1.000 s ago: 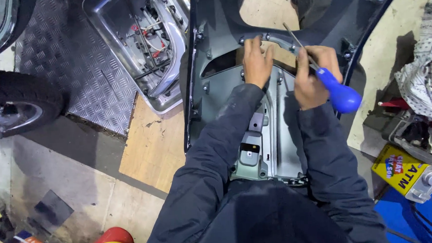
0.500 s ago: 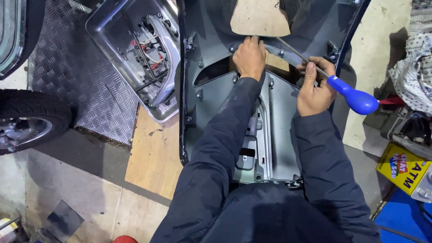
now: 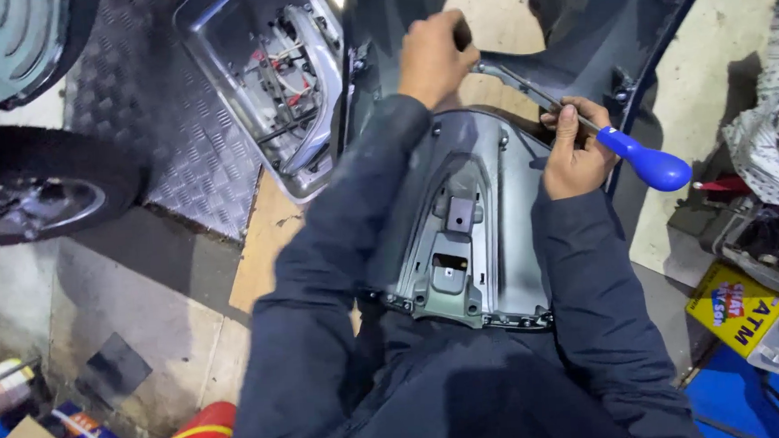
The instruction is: Disassembling components from a motorcycle front panel using a screwdriver
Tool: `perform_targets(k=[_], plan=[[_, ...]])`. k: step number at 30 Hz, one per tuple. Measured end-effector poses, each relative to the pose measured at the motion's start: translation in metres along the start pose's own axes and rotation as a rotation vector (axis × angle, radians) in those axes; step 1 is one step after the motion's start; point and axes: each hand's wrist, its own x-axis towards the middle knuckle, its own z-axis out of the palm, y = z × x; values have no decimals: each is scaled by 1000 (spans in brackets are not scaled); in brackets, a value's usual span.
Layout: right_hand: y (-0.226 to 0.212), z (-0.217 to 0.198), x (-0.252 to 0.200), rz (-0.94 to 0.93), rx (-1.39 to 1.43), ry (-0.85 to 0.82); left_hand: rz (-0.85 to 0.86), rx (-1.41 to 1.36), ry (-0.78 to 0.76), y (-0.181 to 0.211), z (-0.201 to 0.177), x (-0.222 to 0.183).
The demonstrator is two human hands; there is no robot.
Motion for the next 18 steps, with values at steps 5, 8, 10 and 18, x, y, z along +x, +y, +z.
perform_targets(k=[5,8,10,18], plan=[[-9,9,-5,-57,-15,-115,163,-134,-38,-50,-94,-40],[-9,10,-12,-109,-47,-183,115,-202,-56,-82,-105,-74],[-4,9,-16,-142,-67,-229,111,-187,9,-94,-102,-90],[31,6,-14,178,243,81,235,199,-8,-101,-81,-99]])
